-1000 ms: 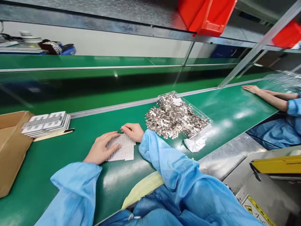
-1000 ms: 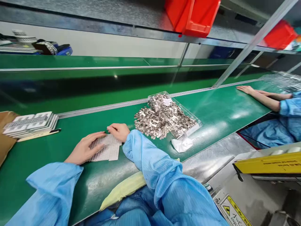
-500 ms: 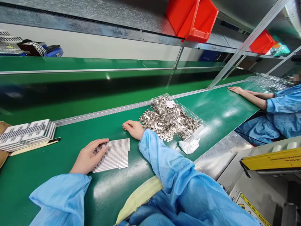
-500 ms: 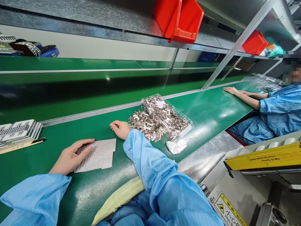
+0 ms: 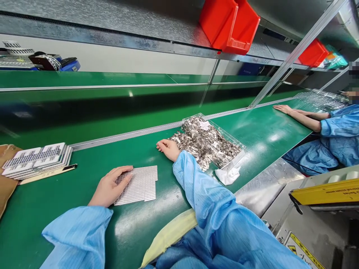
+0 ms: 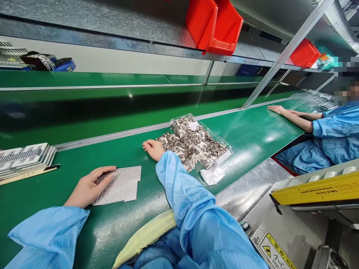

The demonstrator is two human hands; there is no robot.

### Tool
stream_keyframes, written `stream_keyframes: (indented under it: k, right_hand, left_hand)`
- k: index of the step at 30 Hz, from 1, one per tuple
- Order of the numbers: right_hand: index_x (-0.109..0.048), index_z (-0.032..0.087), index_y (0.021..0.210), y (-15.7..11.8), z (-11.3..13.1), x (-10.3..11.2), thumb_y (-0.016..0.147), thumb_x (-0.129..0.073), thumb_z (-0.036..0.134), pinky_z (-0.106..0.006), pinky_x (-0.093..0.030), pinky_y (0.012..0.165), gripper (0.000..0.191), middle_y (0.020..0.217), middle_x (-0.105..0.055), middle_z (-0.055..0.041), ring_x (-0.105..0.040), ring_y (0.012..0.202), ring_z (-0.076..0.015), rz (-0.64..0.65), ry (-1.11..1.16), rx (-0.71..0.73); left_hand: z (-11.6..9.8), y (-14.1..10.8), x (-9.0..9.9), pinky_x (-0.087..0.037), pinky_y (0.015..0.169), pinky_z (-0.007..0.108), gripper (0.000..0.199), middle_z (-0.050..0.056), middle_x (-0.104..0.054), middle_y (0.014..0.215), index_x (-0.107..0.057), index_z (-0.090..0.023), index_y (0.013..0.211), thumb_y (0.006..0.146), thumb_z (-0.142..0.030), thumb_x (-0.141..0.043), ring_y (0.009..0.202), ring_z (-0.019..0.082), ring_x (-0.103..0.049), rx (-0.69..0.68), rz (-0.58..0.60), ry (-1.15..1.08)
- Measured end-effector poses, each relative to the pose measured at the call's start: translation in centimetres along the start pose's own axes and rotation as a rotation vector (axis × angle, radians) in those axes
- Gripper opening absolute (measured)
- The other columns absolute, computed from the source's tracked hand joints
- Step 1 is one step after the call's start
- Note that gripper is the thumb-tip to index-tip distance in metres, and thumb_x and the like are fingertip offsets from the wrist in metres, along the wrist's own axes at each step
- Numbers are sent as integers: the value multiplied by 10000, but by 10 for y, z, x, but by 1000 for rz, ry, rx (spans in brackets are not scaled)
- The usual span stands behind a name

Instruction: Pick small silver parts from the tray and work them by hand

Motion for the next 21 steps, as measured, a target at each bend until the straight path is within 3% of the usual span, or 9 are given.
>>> stream_keyframes:
  k: [4,8,13,17,19,21]
  right_hand:
    - [-655,110,929,-13,18,-8,1021,-599,125,-267,-506,733,109,808,-615,-13,-595,712,-155,0,-113,109]
    - [-674,129,882,-30,41,-30,975,-637,109,-265,-474,782,102,844,-627,-20,-590,771,-159,102,-186,225]
    - [-676,131,887,-30,38,-41,969,-640,123,-236,-475,689,89,785,-624,-2,-591,696,-145,147,-218,207]
    - [-677,132,903,-28,35,-39,1019,-559,363,-253,-491,642,283,768,-631,-28,-613,677,-162,139,-173,186]
    - [-683,152,868,-28,37,-37,972,-514,553,-297,-498,644,447,778,-638,-50,-620,698,-201,139,-143,205]
    - [-689,178,865,-25,36,-36,918,-489,630,-328,-505,628,497,795,-646,-70,-630,715,-236,139,-108,208]
  left_hand:
    - [-2,0,1,-459,997,401,455,39,-652,1146,-671,-222,1079,862,-592,-522,1071,237,-596,-13,-10,-1]
    - [-2,1,0,-462,986,404,435,45,-653,1143,-668,-216,1084,876,-568,-523,1072,234,-594,-39,-13,-8]
    - [1,4,-2,-461,981,402,391,47,-658,1130,-671,-214,1078,890,-526,-528,1071,229,-596,-60,-28,-18]
    - [-6,2,-1,-462,973,389,300,56,-670,1105,-675,-199,1055,903,-412,-530,1058,215,-604,-75,-60,-19]
    - [-11,1,0,-464,955,375,235,53,-679,1084,-676,-188,1042,894,-308,-538,1036,199,-612,-110,-73,-47]
    - [-11,3,0,-459,933,375,193,44,-687,1054,-679,-180,1020,863,-241,-585,1008,198,-618,-140,-101,-81]
Point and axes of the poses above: each hand's wrist, its own y-axis towards the middle knuckle, its own x-axis out of the back of the hand, z = x × y, the point moved 4 cm from there along y, towards the middle knuckle
